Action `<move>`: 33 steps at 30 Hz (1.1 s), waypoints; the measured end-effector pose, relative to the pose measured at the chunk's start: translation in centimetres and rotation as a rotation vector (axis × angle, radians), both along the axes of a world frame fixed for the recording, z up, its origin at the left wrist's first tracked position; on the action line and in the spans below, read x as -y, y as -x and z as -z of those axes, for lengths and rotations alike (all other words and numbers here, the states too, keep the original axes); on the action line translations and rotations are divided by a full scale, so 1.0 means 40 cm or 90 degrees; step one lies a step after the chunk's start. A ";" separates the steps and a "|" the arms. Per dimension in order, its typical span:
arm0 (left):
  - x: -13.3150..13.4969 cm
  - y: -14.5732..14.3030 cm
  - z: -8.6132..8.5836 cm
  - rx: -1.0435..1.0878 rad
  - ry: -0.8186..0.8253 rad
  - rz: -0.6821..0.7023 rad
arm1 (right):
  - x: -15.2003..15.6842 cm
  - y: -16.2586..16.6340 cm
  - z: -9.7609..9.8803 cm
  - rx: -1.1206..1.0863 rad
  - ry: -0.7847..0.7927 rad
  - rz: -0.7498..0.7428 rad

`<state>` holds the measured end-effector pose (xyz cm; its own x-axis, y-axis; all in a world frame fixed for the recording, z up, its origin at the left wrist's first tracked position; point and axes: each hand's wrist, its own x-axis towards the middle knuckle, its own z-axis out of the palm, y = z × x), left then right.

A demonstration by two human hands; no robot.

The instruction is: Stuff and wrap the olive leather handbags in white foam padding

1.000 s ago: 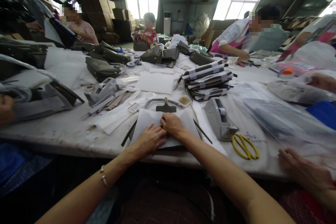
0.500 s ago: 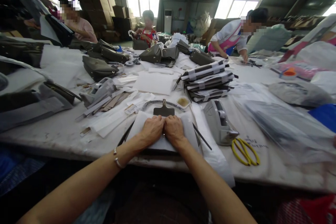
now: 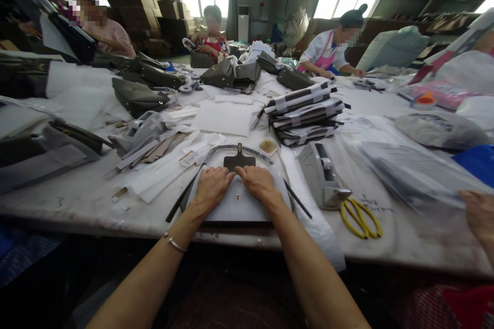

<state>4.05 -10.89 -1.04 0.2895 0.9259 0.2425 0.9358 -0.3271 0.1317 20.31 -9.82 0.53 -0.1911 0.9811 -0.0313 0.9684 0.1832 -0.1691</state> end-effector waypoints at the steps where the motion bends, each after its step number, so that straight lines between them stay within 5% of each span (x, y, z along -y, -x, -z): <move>1: -0.002 0.000 0.000 0.002 -0.002 -0.002 | -0.002 0.000 0.002 0.000 0.005 0.003; 10: -0.005 0.000 0.008 0.024 -0.017 0.001 | -0.013 -0.001 0.031 -0.052 -0.010 0.094; 16: -0.006 0.000 0.014 0.037 -0.025 0.010 | -0.026 -0.016 0.085 -0.231 -0.190 0.128; 23: -0.006 0.001 0.010 0.024 -0.021 -0.003 | -0.050 -0.037 0.060 -0.508 -0.102 0.145; 27: -0.007 0.005 0.005 0.008 -0.011 -0.016 | -0.027 -0.062 0.023 -0.639 -0.092 0.067; 33: -0.005 0.014 0.009 0.018 0.001 -0.056 | 0.003 -0.044 0.027 -0.536 -0.118 -0.021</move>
